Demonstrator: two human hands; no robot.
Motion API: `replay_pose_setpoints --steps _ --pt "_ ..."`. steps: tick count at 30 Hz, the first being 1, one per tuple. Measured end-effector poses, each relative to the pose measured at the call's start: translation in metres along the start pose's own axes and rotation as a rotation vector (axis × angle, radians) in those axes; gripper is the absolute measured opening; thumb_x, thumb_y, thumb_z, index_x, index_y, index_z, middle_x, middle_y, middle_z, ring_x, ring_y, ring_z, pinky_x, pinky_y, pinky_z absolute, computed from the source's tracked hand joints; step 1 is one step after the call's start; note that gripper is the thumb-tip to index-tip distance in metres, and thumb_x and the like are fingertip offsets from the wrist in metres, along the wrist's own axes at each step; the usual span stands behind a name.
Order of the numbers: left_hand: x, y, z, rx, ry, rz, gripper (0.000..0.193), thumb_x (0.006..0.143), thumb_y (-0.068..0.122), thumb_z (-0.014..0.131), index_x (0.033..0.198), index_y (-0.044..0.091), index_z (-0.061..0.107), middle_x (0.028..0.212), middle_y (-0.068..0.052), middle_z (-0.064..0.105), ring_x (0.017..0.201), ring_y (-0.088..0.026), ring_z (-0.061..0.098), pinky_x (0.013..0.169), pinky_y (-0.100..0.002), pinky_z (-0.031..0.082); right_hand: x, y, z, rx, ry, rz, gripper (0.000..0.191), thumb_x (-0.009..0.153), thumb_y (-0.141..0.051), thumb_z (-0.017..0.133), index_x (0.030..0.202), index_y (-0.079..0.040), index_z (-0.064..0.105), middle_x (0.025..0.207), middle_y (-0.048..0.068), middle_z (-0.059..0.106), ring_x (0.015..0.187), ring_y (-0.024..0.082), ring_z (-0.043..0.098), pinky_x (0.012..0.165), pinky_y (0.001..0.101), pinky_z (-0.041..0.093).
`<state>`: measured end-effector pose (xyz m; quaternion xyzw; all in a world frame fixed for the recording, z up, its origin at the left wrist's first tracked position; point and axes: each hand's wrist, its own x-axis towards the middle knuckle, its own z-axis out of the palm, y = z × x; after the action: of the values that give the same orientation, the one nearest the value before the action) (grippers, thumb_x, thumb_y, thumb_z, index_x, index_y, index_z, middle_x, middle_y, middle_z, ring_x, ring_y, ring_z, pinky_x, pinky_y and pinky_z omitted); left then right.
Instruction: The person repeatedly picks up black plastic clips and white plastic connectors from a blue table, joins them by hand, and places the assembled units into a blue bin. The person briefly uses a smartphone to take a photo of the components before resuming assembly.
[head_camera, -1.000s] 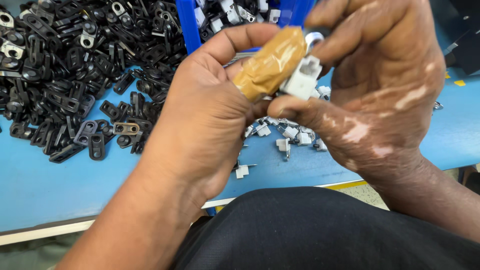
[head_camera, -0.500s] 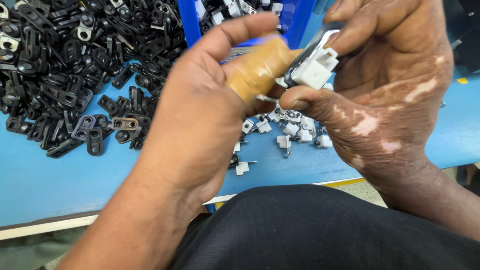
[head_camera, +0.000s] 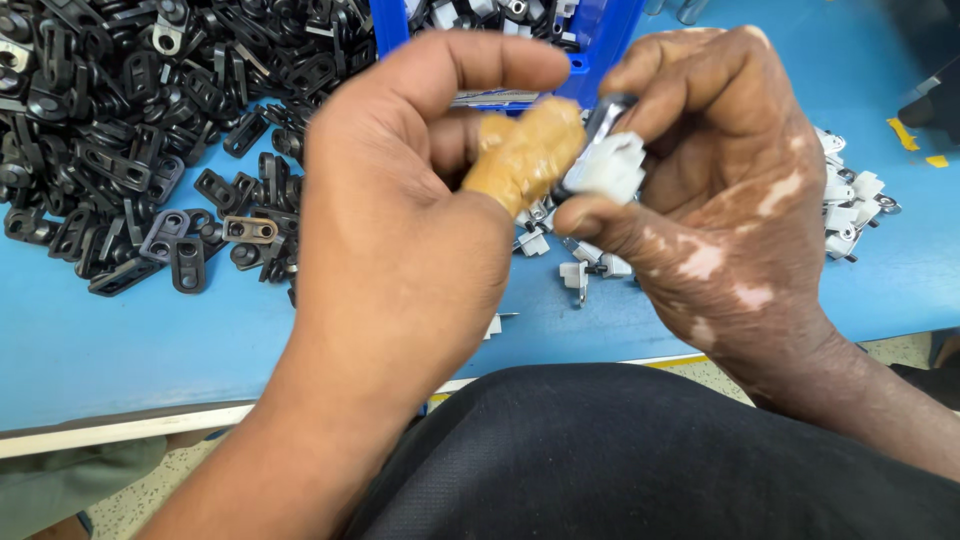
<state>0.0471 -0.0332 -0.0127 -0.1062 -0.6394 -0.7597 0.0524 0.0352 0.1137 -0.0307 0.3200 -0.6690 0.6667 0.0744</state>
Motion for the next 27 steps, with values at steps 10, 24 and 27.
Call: replay_pose_setpoints --steps 10,24,27 --pt "-0.007 -0.006 -0.010 -0.107 0.024 -0.212 0.032 0.067 -0.002 0.056 0.099 0.001 0.050 0.071 -0.006 0.061 0.061 -0.005 0.055 0.052 -0.014 0.043 -0.002 0.005 0.002 0.110 -0.076 0.142 0.033 0.074 -0.013 0.067 0.094 -0.005 0.041 0.100 0.007 0.041 0.091 0.006 0.044 0.085 0.0201 0.045" --pt "-0.035 -0.042 -0.040 0.836 0.004 -0.202 0.020 0.068 0.021 0.061 0.084 0.009 0.060 0.072 -0.004 0.058 0.065 -0.017 0.055 0.056 -0.028 0.043 0.037 0.010 -0.022 -0.179 -0.055 0.430 0.025 0.069 -0.024 0.058 0.087 -0.009 0.049 0.077 0.006 0.054 0.071 0.015 0.054 0.063 0.0265 0.048" --pt "-0.042 -0.050 -0.033 1.156 -0.157 -0.086 0.021 0.061 0.016 0.061 0.080 0.009 0.060 0.077 -0.007 0.053 0.073 -0.025 0.051 0.060 -0.036 0.041 0.034 0.012 -0.014 0.093 0.040 0.438 0.030 0.075 -0.030 0.061 0.091 -0.006 0.052 0.084 0.011 0.052 0.077 0.018 0.054 0.070 0.0301 0.047"
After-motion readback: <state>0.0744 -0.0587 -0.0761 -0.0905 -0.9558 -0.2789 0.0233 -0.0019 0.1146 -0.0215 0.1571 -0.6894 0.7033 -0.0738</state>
